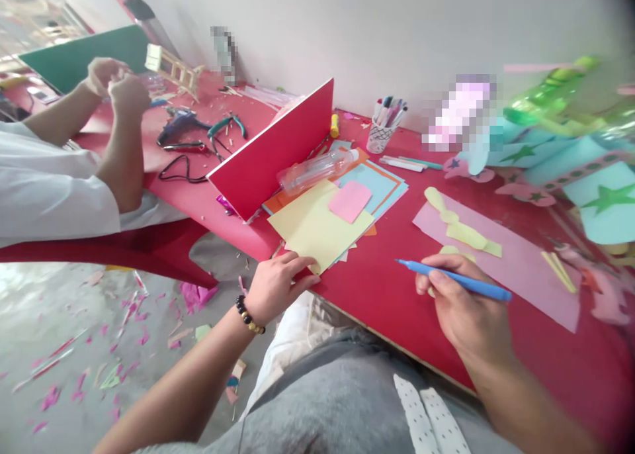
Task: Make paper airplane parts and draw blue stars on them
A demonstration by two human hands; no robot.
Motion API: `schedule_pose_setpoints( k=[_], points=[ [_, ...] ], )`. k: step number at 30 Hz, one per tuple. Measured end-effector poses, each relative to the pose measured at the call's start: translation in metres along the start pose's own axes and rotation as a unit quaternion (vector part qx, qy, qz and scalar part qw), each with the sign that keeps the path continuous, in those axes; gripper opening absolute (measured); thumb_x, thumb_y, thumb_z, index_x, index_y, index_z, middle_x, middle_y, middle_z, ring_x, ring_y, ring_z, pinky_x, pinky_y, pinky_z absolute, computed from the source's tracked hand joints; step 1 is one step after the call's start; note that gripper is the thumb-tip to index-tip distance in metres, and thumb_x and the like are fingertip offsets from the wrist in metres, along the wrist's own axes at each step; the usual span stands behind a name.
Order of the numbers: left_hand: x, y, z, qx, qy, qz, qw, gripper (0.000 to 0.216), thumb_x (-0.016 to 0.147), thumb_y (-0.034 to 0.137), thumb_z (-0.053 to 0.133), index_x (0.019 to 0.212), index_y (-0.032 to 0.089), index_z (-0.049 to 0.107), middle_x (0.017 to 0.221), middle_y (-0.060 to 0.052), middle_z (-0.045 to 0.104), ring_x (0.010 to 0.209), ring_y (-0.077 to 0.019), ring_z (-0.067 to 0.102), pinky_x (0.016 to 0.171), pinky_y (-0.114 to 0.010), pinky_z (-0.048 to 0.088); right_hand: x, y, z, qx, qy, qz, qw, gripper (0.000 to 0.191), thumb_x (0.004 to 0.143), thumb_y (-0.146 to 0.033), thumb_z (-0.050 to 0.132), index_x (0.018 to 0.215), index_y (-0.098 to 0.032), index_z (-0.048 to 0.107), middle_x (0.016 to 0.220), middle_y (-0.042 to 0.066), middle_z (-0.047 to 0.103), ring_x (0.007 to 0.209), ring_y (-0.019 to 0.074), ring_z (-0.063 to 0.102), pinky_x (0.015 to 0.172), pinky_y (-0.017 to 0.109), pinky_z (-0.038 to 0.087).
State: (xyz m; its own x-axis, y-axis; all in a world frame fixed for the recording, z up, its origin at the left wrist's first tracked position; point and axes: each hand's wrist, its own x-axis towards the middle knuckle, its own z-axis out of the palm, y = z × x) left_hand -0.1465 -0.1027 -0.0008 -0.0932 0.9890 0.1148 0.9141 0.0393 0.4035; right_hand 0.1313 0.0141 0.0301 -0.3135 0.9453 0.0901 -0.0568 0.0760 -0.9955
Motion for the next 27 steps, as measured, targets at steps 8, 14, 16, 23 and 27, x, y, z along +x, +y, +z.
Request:
schedule_pose_setpoints(
  k=[8,14,16,23,27],
  points=[
    [0.057,-0.006,-0.013,0.152,-0.043,-0.04,0.987,0.039,0.098,0.038,0.035,0.125,0.026,0.06,0.099,-0.006,0.071,0.084,-0.0215,0.068,0.061,-0.027,0.04,0.002,0.002,-0.076,-0.037,0.138,-0.071,0.987,0.009,0.082,-0.025,0.066,0.089,-0.021,0.066,0.064,0.001,0.062,0.061,0.0175,0.059,0.059,0.032,0.045],
    [0.1,0.004,0.001,0.252,-0.114,-0.014,0.961,0.044,0.099,0.043,0.026,0.129,0.025,0.052,0.09,-0.009,0.072,0.077,-0.0255,0.068,0.052,-0.026,0.03,0.002,0.001,-0.106,-0.092,0.166,-0.095,0.977,0.017,0.09,-0.033,0.059,0.1,-0.022,0.065,0.064,-0.001,0.066,0.053,0.0154,0.059,0.056,0.03,0.048],
    [0.112,0.006,0.004,0.267,-0.11,-0.006,0.957,0.045,0.099,0.042,0.026,0.13,0.023,0.052,0.093,-0.012,0.072,0.079,-0.0286,0.068,0.052,-0.028,0.031,0.006,-0.002,-0.11,-0.113,0.159,-0.093,0.976,0.016,0.091,-0.035,0.057,0.101,-0.024,0.064,0.064,-0.001,0.067,0.053,0.015,0.06,0.057,0.03,0.049],
    [0.144,0.01,0.001,0.27,-0.098,-0.002,0.958,0.046,0.097,0.037,0.027,0.128,0.018,0.057,0.092,-0.014,0.072,0.079,-0.0308,0.068,0.054,-0.029,0.035,0.039,0.001,-0.123,-0.162,0.122,-0.119,0.972,0.019,0.092,-0.04,0.054,0.098,-0.023,0.059,0.07,0.0,0.067,0.06,0.0147,0.063,0.062,0.03,0.054],
    [0.143,0.029,-0.016,0.195,-0.027,-0.047,0.979,0.053,0.098,0.046,0.027,0.137,0.021,0.052,0.104,-0.012,0.071,0.084,-0.0271,0.065,0.056,-0.028,0.035,0.049,0.018,-0.135,-0.167,0.109,-0.113,0.973,0.021,0.089,-0.041,0.058,0.1,-0.022,0.056,0.073,0.001,0.067,0.066,0.0161,0.064,0.067,0.031,0.055]
  ],
)
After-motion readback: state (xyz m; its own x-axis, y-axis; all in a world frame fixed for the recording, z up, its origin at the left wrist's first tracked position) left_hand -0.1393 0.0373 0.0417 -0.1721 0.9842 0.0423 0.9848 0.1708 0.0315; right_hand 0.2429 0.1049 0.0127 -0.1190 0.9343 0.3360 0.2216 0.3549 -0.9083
